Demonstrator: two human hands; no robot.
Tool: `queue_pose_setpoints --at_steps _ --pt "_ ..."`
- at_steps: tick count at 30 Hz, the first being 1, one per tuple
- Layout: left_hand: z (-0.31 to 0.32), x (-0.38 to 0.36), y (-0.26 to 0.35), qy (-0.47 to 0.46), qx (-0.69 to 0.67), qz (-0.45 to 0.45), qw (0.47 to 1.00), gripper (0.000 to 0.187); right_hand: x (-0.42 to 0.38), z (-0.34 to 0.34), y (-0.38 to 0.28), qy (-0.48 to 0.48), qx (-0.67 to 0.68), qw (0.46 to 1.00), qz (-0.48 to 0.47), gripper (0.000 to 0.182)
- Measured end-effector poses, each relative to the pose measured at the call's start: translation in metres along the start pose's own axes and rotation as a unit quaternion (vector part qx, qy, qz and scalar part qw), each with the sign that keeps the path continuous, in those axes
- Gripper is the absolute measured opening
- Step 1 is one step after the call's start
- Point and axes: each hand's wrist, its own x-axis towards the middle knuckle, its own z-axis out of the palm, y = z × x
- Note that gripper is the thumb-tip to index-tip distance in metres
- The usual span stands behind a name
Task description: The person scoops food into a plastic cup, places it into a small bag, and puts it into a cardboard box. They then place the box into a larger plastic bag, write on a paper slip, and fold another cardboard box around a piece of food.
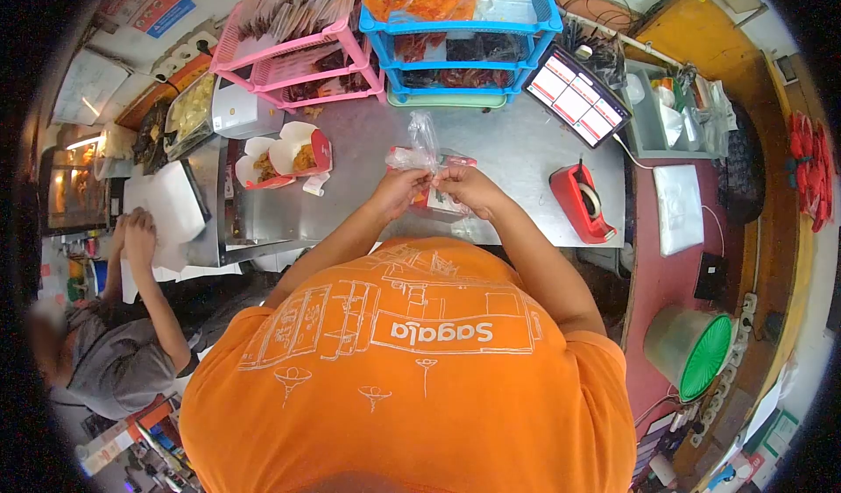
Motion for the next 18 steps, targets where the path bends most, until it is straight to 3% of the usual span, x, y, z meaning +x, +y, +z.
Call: queue_pose_setpoints --at_steps 3,5,6,8,9,11,12,14,15,16,18 --pt "0.0 0.0 0.001 0.001 -0.001 -0.008 1.0 0.019 0.0 0.004 -0.004 0.035 -0.019 0.999 -0.001 0.012" --pt "0.0 0.0 0.0 -0.002 0.003 -0.012 1.0 0.019 0.003 0.009 -0.004 0.151 -0.252 0.95 -0.103 0.012" --pt "0.001 -0.001 0.001 0.011 0.003 -0.013 1.0 0.019 0.006 0.011 0.0 0.153 -0.252 0.95 -0.104 0.012" --pt "0.003 -0.001 -0.001 0.015 0.006 -0.017 1.0 0.019 0.012 0.011 0.012 0.235 -0.287 0.909 -0.191 0.013" --pt "0.0 0.001 -0.004 0.02 0.001 -0.011 1.0 0.019 0.01 0.01 0.012 0.245 -0.287 0.906 -0.191 0.013" --pt "-0.001 0.002 -0.005 0.011 0.0 -0.011 1.0 0.018 0.004 0.006 0.012 0.164 -0.399 0.852 -0.297 0.015" --pt "-0.002 0.002 -0.006 0.016 -0.011 -0.003 1.0 0.017 0.0 0.005 0.01 0.174 -0.401 0.85 -0.293 0.015" --pt "-0.001 0.003 -0.008 0.017 -0.023 0.0 1.0 0.016 -0.007 0.009 0.001 0.144 -0.462 0.764 -0.427 0.016" --pt "-0.001 0.002 -0.007 0.013 -0.026 0.009 1.0 0.015 -0.013 0.012 -0.007 0.163 -0.486 0.755 -0.409 0.015" --pt "0.0 0.002 -0.007 0.011 -0.029 0.02 0.999 0.015 -0.01 0.014 -0.004 0.167 -0.487 0.755 -0.406 0.015" --pt "0.003 -0.001 -0.005 0.011 -0.029 0.019 0.999 0.016 -0.002 0.016 -0.002 0.197 -0.403 0.849 -0.279 0.012"
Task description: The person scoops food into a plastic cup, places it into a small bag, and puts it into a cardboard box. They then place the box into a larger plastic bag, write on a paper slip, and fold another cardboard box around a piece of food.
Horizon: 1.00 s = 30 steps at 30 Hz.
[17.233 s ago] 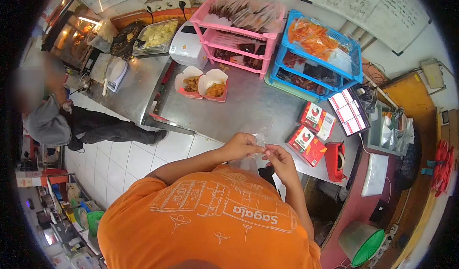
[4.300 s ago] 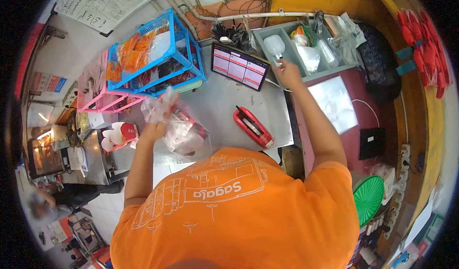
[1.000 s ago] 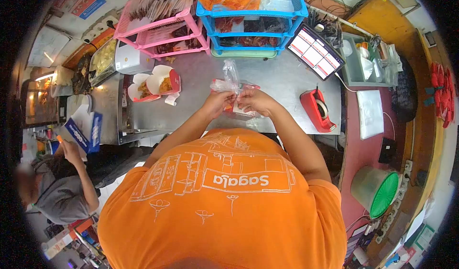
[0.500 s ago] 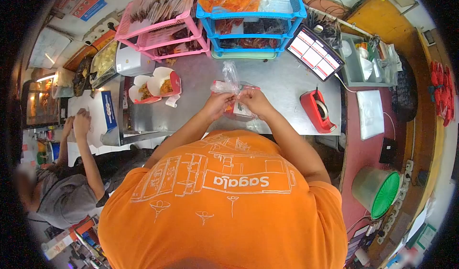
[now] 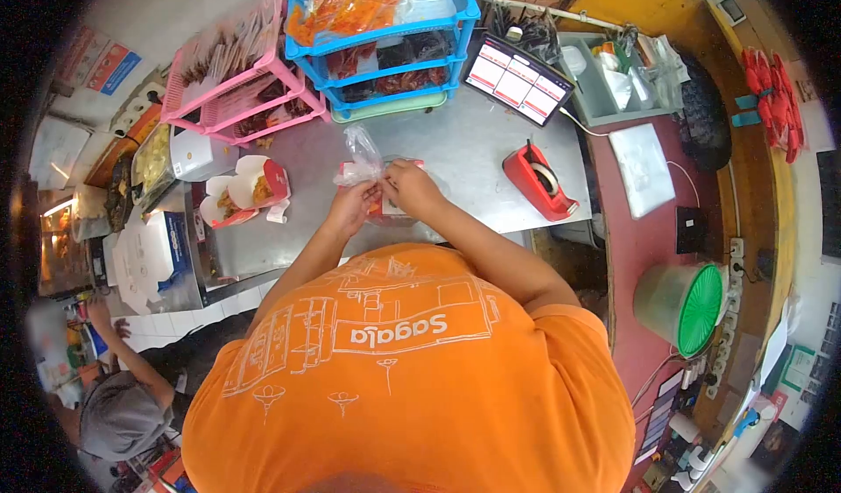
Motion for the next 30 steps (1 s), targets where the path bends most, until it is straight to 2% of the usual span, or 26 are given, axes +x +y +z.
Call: queue_pose_setpoints --at_steps 4,6,7,9,13,15,16,18,19,20,22,30 --pt "0.002 -0.001 0.001 -0.007 0.018 0.019 1.0 0.018 0.002 -0.003 -0.007 -0.004 0.061 0.998 0.005 0.008" --pt "-0.003 0.004 -0.001 0.001 0.027 0.007 1.0 0.014 -0.007 -0.012 -0.023 -0.048 0.232 0.967 -0.094 0.006" --pt "-0.006 0.006 -0.005 0.008 0.034 -0.007 0.999 0.012 -0.005 -0.018 -0.021 -0.052 0.233 0.967 -0.094 0.006" --pt "-0.008 0.013 -0.012 0.028 0.034 0.011 0.999 0.012 0.011 -0.04 -0.005 -0.016 0.202 0.977 -0.072 0.005" --pt "-0.013 0.014 -0.019 0.04 0.01 0.029 0.999 0.01 0.064 -0.092 0.115 0.132 0.012 0.987 0.086 0.012" --pt "-0.008 0.007 -0.018 0.049 -0.003 0.037 0.998 0.011 0.08 -0.105 0.171 0.104 -0.066 0.983 0.133 0.036" --pt "-0.005 0.004 -0.018 0.056 -0.015 0.041 0.997 0.011 0.084 -0.105 0.191 0.103 -0.064 0.984 0.13 0.036" --pt "-0.002 0.002 -0.021 0.068 -0.022 0.053 0.996 0.01 0.091 -0.107 0.212 0.041 -0.206 0.957 0.198 0.068" --pt "0.0 0.001 -0.022 0.078 -0.029 0.061 0.995 0.01 0.097 -0.116 0.216 -0.069 -0.143 0.945 0.284 0.093" --pt "0.002 0.0 -0.024 0.081 -0.029 0.064 0.994 0.01 0.098 -0.116 0.218 -0.071 -0.142 0.946 0.281 0.093" --pt "0.002 0.0 -0.029 0.098 -0.038 0.09 0.99 0.007 0.1 -0.11 0.222 -0.086 -0.221 0.92 0.311 0.099" --pt "0.005 -0.002 -0.033 0.118 -0.019 0.111 0.987 0.009 0.108 -0.125 0.222 -0.116 -0.207 0.925 0.297 0.097"
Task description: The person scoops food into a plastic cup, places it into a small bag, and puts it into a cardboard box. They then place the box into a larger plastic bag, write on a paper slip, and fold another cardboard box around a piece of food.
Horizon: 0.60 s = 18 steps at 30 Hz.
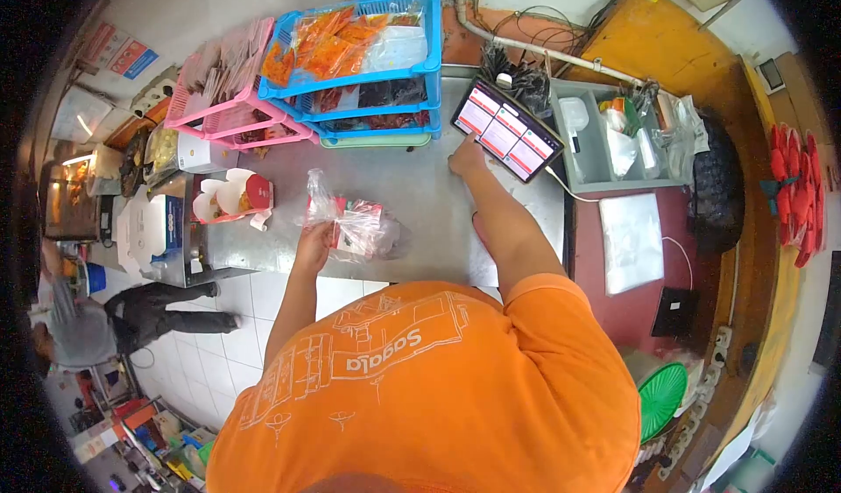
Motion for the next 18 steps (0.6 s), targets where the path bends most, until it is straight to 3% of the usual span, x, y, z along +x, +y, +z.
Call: queue_pose_setpoints --at_steps 6,9,11,12,14,18 --pt "0.01 -0.004 0.0 0.026 0.007 0.036 0.999 0.008 0.005 0.0 0.001 0.007 -0.06 0.998 -0.029 0.097" --pt "0.012 -0.007 -0.002 0.024 0.036 0.049 0.998 0.007 -0.025 -0.009 0.003 0.02 -0.024 0.999 -0.039 0.083" --pt "0.016 -0.009 -0.004 0.027 0.053 0.055 0.997 0.006 -0.045 -0.008 0.024 0.04 0.093 0.955 -0.279 0.059" --pt "0.017 -0.009 -0.005 0.028 0.099 0.066 0.993 0.009 -0.067 -0.014 0.033 0.045 0.094 0.955 -0.277 0.059" --pt "0.024 -0.011 -0.004 0.021 0.148 0.078 0.986 0.012 -0.134 -0.046 0.04 0.073 0.169 0.952 -0.244 0.042" --pt "0.038 -0.008 -0.007 0.039 0.291 0.137 0.946 0.021 -0.227 -0.062 0.093 0.145 0.231 0.95 -0.149 0.04"
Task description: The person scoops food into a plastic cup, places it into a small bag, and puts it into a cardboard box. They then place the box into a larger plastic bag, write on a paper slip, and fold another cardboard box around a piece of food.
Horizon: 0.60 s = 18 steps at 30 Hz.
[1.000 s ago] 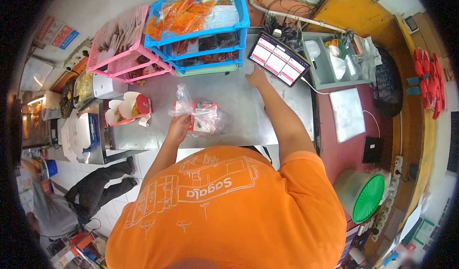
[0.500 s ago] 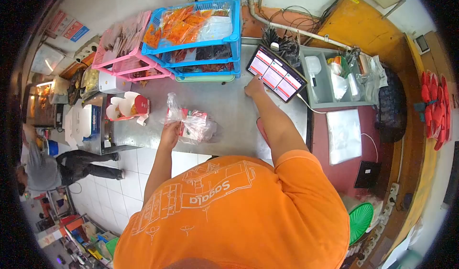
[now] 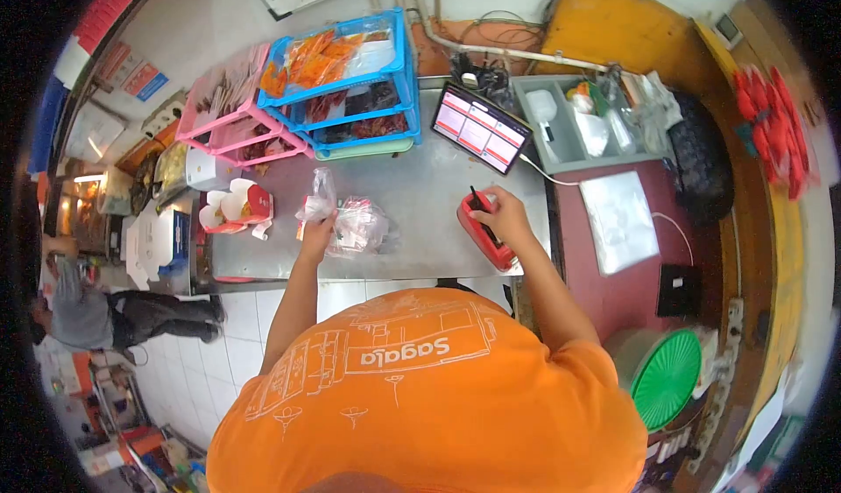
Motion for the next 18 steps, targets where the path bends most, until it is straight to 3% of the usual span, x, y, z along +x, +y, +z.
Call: queue_pose_setpoints --at_steps 2,4,8,10,12,14,16,18 --pt "-0.002 0.001 -0.002 0.016 0.037 0.028 0.999 0.023 -0.046 -0.012 0.019 0.043 0.027 0.998 0.043 0.038" --pt "-0.013 -0.002 -0.001 0.01 0.001 -0.103 0.995 0.024 -0.092 -0.014 0.036 0.087 0.058 0.99 0.09 0.036" --pt "-0.014 -0.016 -0.016 0.012 -0.02 -0.003 1.0 0.025 -0.193 0.005 0.035 0.156 0.06 0.976 0.14 0.031" --pt "-0.017 -0.029 -0.021 -0.008 -0.004 0.042 0.999 0.023 -0.244 0.022 0.028 0.17 0.125 0.963 0.169 0.031" --pt "-0.018 -0.059 -0.018 0.016 0.015 0.144 0.989 0.019 -0.297 0.045 0.045 0.156 0.127 0.967 0.154 0.032" --pt "-0.024 -0.09 -0.023 -0.028 -0.049 0.151 0.987 0.017 -0.351 0.048 0.044 0.096 0.154 0.965 0.189 0.037" --pt "-0.028 -0.131 -0.027 -0.09 -0.013 0.091 0.992 0.018 -0.398 0.036 0.041 0.075 0.145 0.967 0.196 0.039" --pt "-0.02 -0.165 -0.039 -0.133 0.099 0.144 0.976 0.02 -0.439 0.019 0.048 0.123 0.14 0.957 0.224 0.039"
